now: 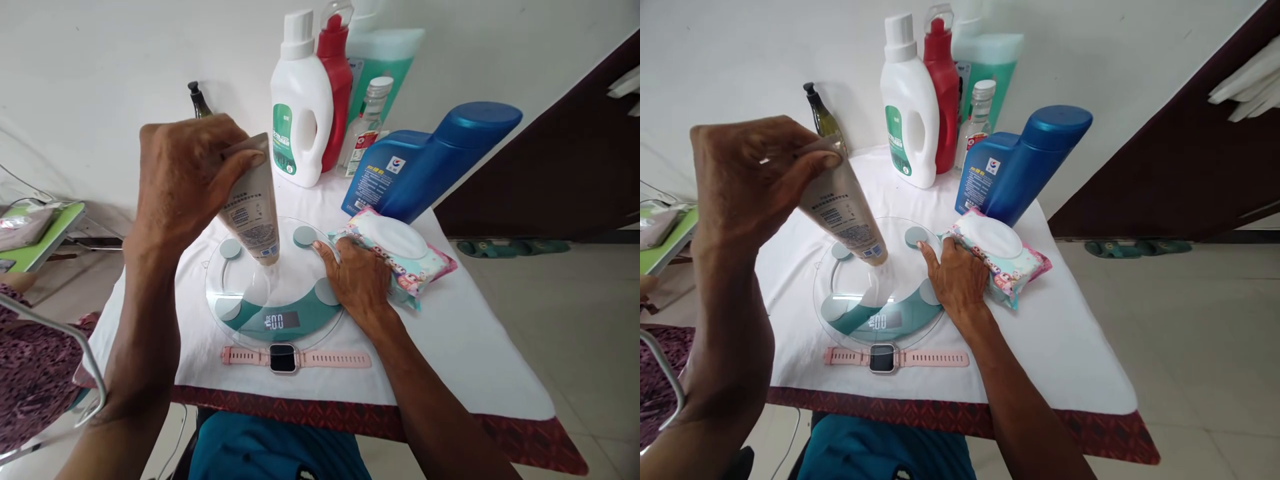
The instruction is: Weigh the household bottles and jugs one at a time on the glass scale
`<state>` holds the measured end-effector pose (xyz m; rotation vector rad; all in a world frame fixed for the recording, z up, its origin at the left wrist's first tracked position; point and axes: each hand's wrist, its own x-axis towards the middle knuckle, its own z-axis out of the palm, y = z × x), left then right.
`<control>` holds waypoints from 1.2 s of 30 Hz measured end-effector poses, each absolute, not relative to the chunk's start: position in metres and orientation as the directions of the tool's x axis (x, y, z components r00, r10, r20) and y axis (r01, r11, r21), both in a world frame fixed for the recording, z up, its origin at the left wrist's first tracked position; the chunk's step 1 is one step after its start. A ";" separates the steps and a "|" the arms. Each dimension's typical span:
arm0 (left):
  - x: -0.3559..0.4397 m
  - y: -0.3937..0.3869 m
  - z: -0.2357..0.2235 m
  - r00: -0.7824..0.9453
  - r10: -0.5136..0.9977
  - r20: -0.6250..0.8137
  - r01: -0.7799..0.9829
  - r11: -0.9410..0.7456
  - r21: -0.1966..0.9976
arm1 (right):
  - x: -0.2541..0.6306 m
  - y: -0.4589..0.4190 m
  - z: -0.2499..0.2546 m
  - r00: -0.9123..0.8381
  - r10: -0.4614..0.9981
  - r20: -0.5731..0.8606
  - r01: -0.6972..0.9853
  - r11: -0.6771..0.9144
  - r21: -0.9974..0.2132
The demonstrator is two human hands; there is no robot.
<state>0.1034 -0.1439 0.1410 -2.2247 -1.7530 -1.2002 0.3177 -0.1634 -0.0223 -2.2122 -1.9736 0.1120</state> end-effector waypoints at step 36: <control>0.030 -0.131 -0.049 -0.256 0.905 0.339 0.371 -0.232 0.899 | 0.336 -0.158 -0.056 0.038 0.969 0.244 0.976 0.017 -0.217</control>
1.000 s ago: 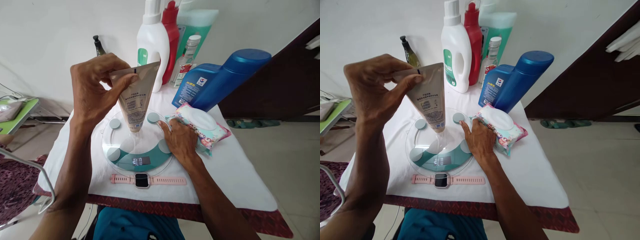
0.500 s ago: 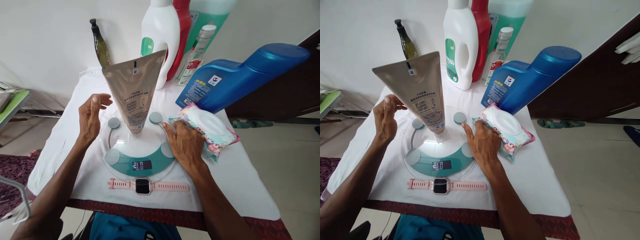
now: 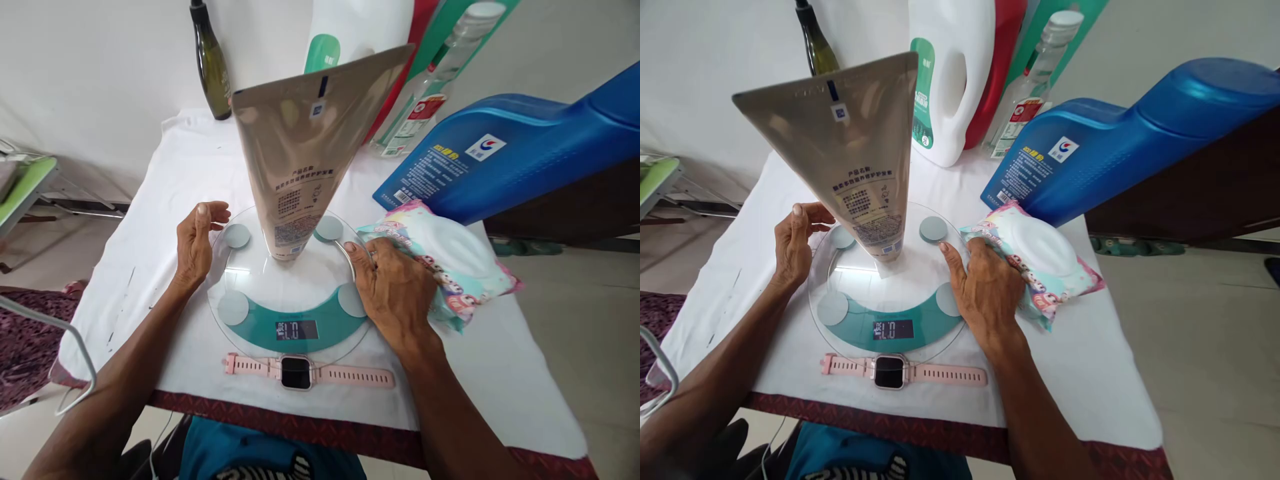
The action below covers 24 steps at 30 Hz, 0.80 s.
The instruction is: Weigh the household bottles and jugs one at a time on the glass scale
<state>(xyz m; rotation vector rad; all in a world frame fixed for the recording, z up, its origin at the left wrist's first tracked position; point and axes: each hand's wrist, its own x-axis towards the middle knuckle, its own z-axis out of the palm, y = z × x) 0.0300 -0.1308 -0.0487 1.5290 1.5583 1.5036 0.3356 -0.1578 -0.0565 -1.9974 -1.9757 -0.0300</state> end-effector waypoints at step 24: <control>0.030 -0.132 -0.048 -0.230 0.904 0.361 0.449 -0.231 0.863 | 0.333 -0.158 -0.056 0.042 0.973 0.228 0.986 -0.004 -0.165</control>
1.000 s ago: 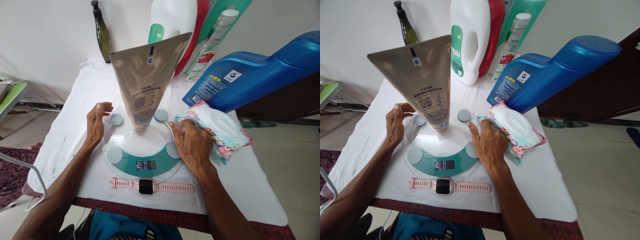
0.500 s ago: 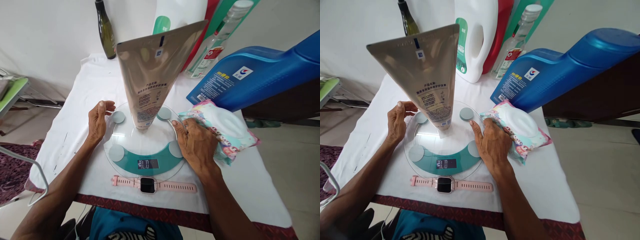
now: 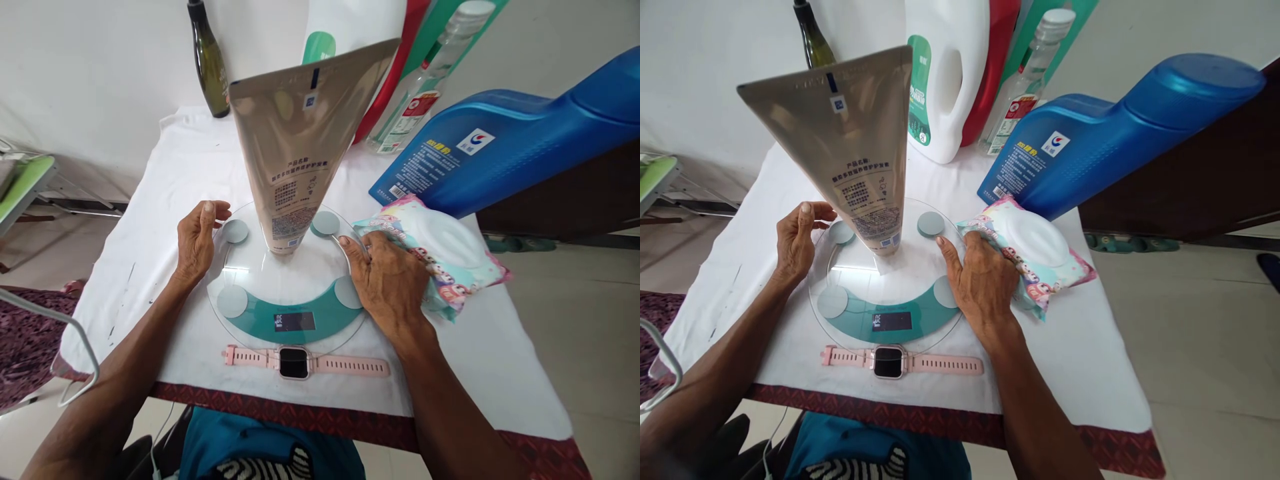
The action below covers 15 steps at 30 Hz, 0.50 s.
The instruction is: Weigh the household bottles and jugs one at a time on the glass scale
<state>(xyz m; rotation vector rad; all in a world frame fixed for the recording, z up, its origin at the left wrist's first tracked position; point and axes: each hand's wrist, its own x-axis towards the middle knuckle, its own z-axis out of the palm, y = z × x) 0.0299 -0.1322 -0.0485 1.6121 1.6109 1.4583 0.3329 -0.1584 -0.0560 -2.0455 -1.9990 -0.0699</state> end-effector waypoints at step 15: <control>0.033 -0.146 -0.030 0.026 0.867 0.498 0.497 -0.443 0.746 | 0.330 -0.157 -0.056 0.053 0.971 0.234 0.986 -0.013 -0.169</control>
